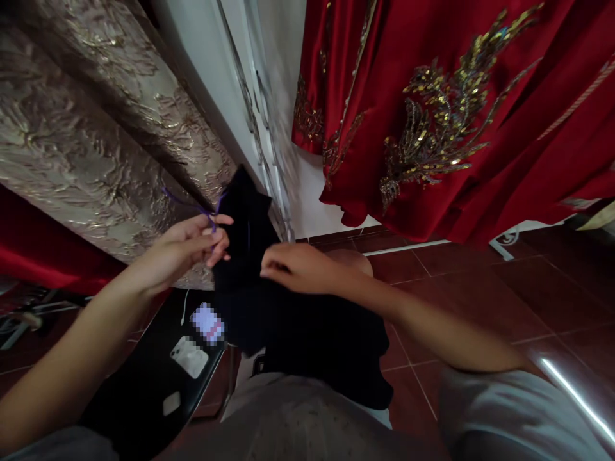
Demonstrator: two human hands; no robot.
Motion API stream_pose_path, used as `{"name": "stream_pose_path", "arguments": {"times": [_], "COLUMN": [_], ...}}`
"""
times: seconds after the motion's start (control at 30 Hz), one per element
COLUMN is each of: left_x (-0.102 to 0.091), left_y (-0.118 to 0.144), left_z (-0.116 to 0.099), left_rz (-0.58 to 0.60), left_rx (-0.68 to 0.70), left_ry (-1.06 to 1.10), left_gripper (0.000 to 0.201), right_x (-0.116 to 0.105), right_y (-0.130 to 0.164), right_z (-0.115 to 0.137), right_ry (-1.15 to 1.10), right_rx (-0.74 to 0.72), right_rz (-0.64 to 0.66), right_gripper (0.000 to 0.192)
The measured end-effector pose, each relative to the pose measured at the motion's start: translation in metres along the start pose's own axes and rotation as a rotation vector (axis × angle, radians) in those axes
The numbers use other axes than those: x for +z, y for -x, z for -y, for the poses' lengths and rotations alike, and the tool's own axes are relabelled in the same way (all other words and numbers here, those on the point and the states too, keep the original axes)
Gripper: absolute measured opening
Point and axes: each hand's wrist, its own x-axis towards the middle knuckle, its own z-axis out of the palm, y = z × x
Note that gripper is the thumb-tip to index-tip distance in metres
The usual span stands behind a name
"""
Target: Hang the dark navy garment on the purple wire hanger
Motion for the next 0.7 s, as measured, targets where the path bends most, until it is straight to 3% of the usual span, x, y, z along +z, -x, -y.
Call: {"name": "stream_pose_path", "arguments": {"times": [0.07,0.13,0.2,0.27,0.33,0.37,0.47,0.63,0.7], "left_x": [-0.010,-0.021,-0.031,-0.041,-0.050,-0.054,-0.062,-0.057,-0.051], "left_y": [0.014,0.023,0.025,0.020,0.011,0.004,-0.014,-0.028,-0.027], "left_z": [-0.005,-0.012,-0.017,-0.018,-0.015,-0.013,-0.005,0.012,0.028], "left_rz": [0.058,0.069,0.034,-0.055,-0.227,-0.330,-0.571,-0.911,-0.917], "left_rx": [-0.001,0.056,0.180,0.311,0.443,0.516,0.717,1.085,1.147], "left_ry": [-0.255,-0.495,-0.693,-0.831,-0.893,-0.894,-0.810,-0.654,-0.694], "left_gripper": [0.025,0.021,0.023,0.025,0.018,0.016,0.032,0.040,0.033], "right_x": [-0.014,-0.029,-0.040,-0.044,-0.046,-0.047,-0.060,-0.108,-0.121], "right_y": [-0.005,-0.010,-0.011,-0.009,-0.008,-0.009,-0.027,-0.071,-0.074], "right_z": [-0.022,-0.043,-0.056,-0.059,-0.053,-0.049,-0.041,-0.050,-0.055], "right_ry": [0.052,0.116,0.056,-0.181,-0.491,-0.627,-0.810,-0.705,-0.667], "right_rx": [0.007,0.055,0.133,0.251,0.395,0.458,0.512,0.407,0.367], "right_rz": [-0.246,-0.405,-0.366,-0.217,-0.110,-0.127,-0.389,-0.824,-0.925], "right_gripper": [0.022,0.048,0.054,0.038,0.033,0.033,0.035,0.030,0.026]}}
